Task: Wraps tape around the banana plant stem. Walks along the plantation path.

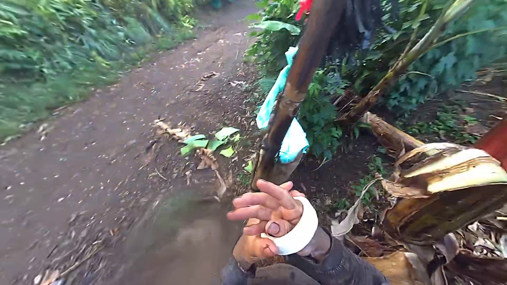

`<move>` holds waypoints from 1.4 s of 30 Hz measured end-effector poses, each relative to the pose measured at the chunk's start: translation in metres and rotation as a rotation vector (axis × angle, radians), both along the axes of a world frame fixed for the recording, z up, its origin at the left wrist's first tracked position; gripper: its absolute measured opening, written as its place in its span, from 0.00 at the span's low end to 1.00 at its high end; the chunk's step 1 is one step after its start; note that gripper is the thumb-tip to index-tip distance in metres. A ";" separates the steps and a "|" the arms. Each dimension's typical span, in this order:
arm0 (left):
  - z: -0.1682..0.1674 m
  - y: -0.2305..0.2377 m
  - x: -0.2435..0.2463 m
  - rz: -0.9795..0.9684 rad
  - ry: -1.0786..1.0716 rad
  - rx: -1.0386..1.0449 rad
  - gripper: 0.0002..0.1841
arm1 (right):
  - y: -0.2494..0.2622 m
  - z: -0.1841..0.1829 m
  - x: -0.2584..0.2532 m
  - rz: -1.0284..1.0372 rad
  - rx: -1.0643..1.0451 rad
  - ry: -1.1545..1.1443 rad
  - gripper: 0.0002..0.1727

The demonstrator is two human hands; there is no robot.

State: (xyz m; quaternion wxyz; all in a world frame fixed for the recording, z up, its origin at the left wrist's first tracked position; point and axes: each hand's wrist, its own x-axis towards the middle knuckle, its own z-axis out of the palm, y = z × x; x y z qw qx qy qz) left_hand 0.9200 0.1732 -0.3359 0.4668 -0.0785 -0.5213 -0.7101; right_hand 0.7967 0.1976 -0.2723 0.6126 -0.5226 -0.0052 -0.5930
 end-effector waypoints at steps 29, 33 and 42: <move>-0.031 -0.409 0.024 -0.653 -0.802 -0.504 0.40 | -0.350 -0.014 -0.008 -1.288 0.419 0.416 0.11; -0.100 -0.516 0.075 -0.567 -1.071 -0.435 0.24 | -0.427 -0.020 -0.064 -1.879 0.533 0.356 0.14; -0.201 -0.737 0.158 -0.451 -1.447 -0.612 0.19 | -0.564 0.013 -0.168 -2.485 0.753 0.327 0.45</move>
